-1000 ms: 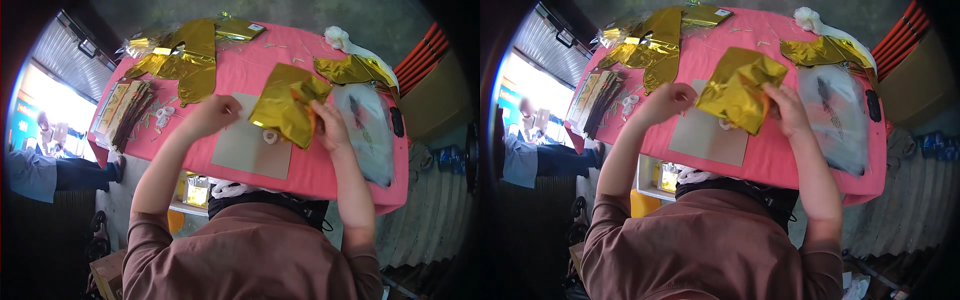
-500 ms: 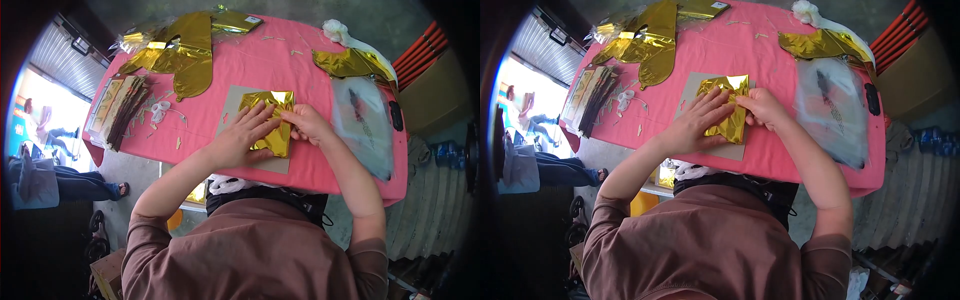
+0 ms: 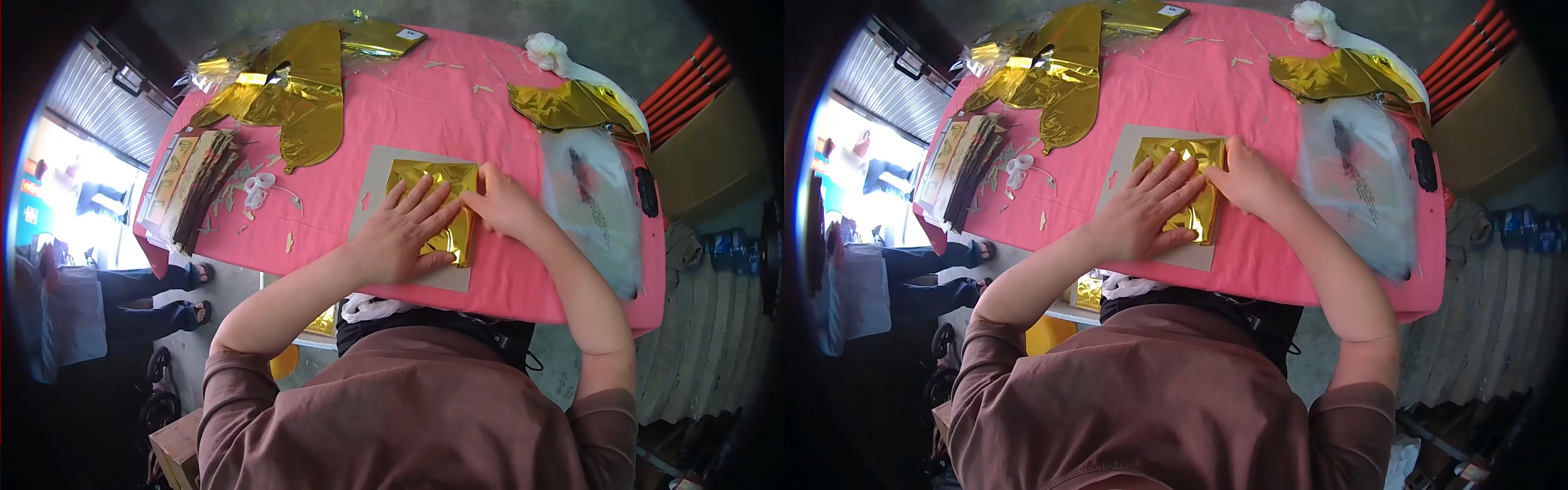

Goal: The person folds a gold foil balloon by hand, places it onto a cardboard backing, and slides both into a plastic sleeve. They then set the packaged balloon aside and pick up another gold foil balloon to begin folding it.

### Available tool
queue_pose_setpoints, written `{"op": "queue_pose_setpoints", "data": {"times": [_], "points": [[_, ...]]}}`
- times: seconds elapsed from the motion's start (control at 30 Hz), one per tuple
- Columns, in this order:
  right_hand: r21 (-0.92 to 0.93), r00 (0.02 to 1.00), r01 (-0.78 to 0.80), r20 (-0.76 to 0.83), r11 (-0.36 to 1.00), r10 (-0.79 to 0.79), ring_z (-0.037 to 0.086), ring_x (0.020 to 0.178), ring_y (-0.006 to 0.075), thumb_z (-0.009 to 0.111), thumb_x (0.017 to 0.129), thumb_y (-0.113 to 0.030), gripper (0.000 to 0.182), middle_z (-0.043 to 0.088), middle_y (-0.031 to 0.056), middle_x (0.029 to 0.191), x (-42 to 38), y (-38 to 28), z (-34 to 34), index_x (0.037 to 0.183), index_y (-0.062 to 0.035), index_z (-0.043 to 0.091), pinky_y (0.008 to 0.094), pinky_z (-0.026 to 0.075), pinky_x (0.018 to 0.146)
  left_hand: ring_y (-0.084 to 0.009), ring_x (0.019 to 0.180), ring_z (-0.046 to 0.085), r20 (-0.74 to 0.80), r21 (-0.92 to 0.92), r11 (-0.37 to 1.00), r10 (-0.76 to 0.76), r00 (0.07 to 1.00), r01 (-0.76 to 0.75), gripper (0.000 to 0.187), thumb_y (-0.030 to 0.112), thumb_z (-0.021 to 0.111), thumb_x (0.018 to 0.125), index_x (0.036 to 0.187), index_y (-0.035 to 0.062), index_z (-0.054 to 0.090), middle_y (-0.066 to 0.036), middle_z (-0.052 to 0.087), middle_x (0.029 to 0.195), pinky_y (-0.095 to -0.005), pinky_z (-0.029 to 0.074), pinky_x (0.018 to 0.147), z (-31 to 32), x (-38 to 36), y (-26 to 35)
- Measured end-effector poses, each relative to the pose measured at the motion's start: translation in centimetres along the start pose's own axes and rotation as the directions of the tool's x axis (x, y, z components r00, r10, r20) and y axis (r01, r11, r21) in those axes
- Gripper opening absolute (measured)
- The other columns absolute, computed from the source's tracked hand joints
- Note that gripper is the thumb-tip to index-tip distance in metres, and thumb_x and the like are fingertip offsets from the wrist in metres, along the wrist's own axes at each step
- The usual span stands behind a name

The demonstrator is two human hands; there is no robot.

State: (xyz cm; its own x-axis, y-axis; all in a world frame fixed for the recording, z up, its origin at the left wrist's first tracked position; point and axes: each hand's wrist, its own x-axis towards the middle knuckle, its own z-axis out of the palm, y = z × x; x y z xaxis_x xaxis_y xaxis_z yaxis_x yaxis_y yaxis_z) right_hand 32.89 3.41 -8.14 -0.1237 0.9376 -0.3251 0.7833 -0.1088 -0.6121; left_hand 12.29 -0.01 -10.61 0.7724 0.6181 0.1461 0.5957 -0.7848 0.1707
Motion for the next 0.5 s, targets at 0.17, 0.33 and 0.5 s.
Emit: {"op": "queue_pose_setpoints", "data": {"times": [0.17,0.33,0.5], "points": [[-0.400,0.849,0.397,-0.183,0.826,-0.496,0.051,0.106,0.0308,0.065,0.081,-0.029,0.065,0.052,0.0170,0.115,-3.0,0.5,0.5,0.129,0.0009,0.033,0.0456,0.041,0.087,-0.0343,0.138,0.020,0.013,0.028,1.000,0.000,1.000,0.000,0.072,0.057,0.040,0.089,0.142,0.0103,0.029,-0.015,0.029,0.147,-0.0497,0.015,0.111,0.4,0.1,-0.1],[-0.338,0.835,0.549,0.168,0.765,-0.525,0.003,0.142,0.0284,0.065,0.079,-0.046,0.095,0.008,0.0171,0.152,-3.9,2.3,1.1,0.146,-0.0029,0.012,0.0467,0.003,0.114,-0.0343,0.138,0.019,0.021,0.009,1.000,-0.003,1.000,0.003,0.073,0.051,0.048,0.087,0.143,0.0088,0.027,-0.015,0.029,0.146,-0.0482,0.016,0.111,-0.1,0.2,0.0],[-0.413,0.858,0.512,0.201,0.753,-0.473,0.001,0.142,0.0281,0.060,0.076,-0.059,0.105,0.005,0.0193,0.152,-3.9,3.1,1.4,0.145,0.0013,0.008,0.0465,0.001,0.113,-0.0346,0.138,0.020,0.010,0.015,1.000,0.002,1.000,-0.002,0.074,0.054,0.046,0.087,0.143,0.0103,0.027,-0.015,0.029,0.146,-0.0519,0.015,0.110,0.0,0.1,-0.2]]}}
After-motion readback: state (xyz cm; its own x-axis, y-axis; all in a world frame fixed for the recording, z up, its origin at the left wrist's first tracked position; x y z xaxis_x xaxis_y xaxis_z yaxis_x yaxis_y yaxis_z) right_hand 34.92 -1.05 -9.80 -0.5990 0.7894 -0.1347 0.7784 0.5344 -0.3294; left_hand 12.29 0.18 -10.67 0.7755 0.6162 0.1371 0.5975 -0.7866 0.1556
